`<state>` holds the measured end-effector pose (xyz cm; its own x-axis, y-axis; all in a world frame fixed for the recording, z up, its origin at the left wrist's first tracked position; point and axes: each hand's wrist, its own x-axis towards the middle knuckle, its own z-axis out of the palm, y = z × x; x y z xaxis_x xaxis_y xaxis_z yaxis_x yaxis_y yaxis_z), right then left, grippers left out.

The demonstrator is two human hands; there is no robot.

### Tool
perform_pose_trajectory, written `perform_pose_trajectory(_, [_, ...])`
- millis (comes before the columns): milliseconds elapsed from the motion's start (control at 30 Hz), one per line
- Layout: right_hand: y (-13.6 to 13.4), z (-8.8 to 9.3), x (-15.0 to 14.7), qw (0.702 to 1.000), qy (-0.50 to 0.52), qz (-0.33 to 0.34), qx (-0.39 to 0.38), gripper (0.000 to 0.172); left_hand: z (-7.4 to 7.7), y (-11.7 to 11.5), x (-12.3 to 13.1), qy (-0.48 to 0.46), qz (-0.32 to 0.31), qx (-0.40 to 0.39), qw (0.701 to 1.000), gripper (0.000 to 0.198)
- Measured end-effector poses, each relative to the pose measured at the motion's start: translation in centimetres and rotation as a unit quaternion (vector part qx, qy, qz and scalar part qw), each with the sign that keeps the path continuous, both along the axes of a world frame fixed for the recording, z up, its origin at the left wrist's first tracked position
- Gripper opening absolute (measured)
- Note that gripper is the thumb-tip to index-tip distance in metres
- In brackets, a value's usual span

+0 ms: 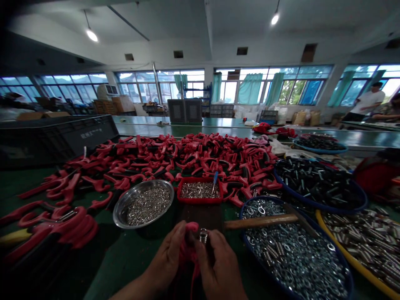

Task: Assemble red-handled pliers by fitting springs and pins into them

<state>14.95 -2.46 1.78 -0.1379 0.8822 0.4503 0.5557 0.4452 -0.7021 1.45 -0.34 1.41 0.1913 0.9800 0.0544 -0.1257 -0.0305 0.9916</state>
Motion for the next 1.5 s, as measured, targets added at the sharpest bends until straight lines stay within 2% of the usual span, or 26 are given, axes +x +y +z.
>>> perform_pose_trajectory(200, [-0.1, 0.1, 0.6, 0.998, -0.045, 0.036, -0.005, 0.018, 1.2, -0.3, -0.3, 0.003, -0.047, -0.016, 0.999, 0.032])
perform_pose_trajectory(300, [0.1, 0.4, 0.9, 0.996, -0.067, 0.058, -0.025, 0.02, 1.4, -0.5, -0.1, 0.003, -0.034, -0.02, 0.999, 0.032])
perform_pose_trajectory(400, [0.1, 0.4, 1.1, 0.99, -0.12, 0.06, -0.052, 0.025, 1.1, -0.8, 0.2, 0.0, -0.014, -0.008, 1.0, 0.032])
perform_pose_trajectory(533, [-0.1, 0.2, 1.1, 0.972, -0.225, 0.049, -0.042, 0.032, 0.8, -1.0, 0.4, 0.03, -0.041, -0.009, 0.999, 0.039])
perform_pose_trajectory(633, [-0.4, 0.5, 1.1, 0.954, -0.293, 0.055, -0.035, 0.029, 0.5, -0.9, 0.3, 0.077, -0.051, -0.005, 0.996, 0.043])
perform_pose_trajectory(700, [-0.5, 0.9, 1.0, 0.94, -0.333, 0.063, -0.042, 0.031, 0.1, -0.9, 0.3, 0.127, -0.034, 0.006, 0.991, 0.044])
perform_pose_trajectory(767, [-0.5, 1.5, 0.9, 0.928, -0.36, 0.059, -0.075, 0.035, -0.4, -1.1, 0.5, 0.168, -0.007, 0.015, 0.986, 0.044])
perform_pose_trajectory(833, [-0.3, 2.0, 0.8, 0.921, -0.362, 0.054, -0.132, 0.035, -0.9, -1.1, 0.7, 0.187, -0.008, 0.02, 0.982, 0.046])
perform_pose_trajectory(933, [0.3, 2.0, 0.9, 0.939, -0.27, 0.086, -0.196, 0.032, -0.9, -0.4, 0.9, 0.212, -0.046, 0.032, 0.976, 0.048])
perform_pose_trajectory(1033, [1.2, 1.3, 0.9, 0.966, -0.049, 0.124, -0.224, 0.028, 0.6, 1.2, 0.2, 0.283, -0.066, 0.067, 0.955, 0.05])
perform_pose_trajectory(1067, [1.5, 1.1, 0.9, 0.959, 0.036, 0.12, -0.256, 0.029, 1.3, 1.7, -0.2, 0.32, -0.078, 0.083, 0.941, 0.051])
perform_pose_trajectory(1133, [2.2, 0.8, 0.9, 0.918, 0.192, 0.095, -0.334, 0.033, 2.8, 2.5, -1.0, 0.403, -0.095, 0.115, 0.903, 0.056])
perform_pose_trajectory(1167, [2.5, 0.8, 0.9, 0.893, 0.256, 0.078, -0.363, 0.035, 3.3, 2.7, -1.3, 0.444, -0.095, 0.132, 0.881, 0.063])
perform_pose_trajectory(1233, [2.9, 0.8, 0.8, 0.858, 0.341, 0.045, -0.382, 0.037, 3.7, 2.6, -1.5, 0.507, -0.082, 0.161, 0.843, 0.093])
perform_pose_trajectory(1300, [3.0, 0.7, 0.5, 0.841, 0.385, 0.01, -0.38, 0.039, 3.2, 2.1, -1.0, 0.54, -0.061, 0.179, 0.82, 0.116])
perform_pose_trajectory(1333, [2.9, 0.5, 0.2, 0.834, 0.399, -0.01, -0.381, 0.041, 2.7, 1.8, -0.5, 0.551, -0.048, 0.184, 0.813, 0.119])
perform_pose_trajectory(1433, [2.6, -0.7, -0.4, 0.819, 0.431, -0.025, -0.378, 0.047, 1.1, 1.2, 0.6, 0.57, -0.007, 0.197, 0.798, 0.111])
perform_pose_trajectory(1467, [2.4, -1.2, -0.5, 0.823, 0.425, -0.017, -0.377, 0.048, 0.7, 1.2, 0.6, 0.576, -0.004, 0.201, 0.793, 0.11])
perform_pose_trajectory(1500, [2.4, -1.6, -0.4, 0.841, 0.391, -0.005, -0.374, 0.048, 0.5, 1.3, 0.5, 0.581, -0.009, 0.206, 0.788, 0.11])
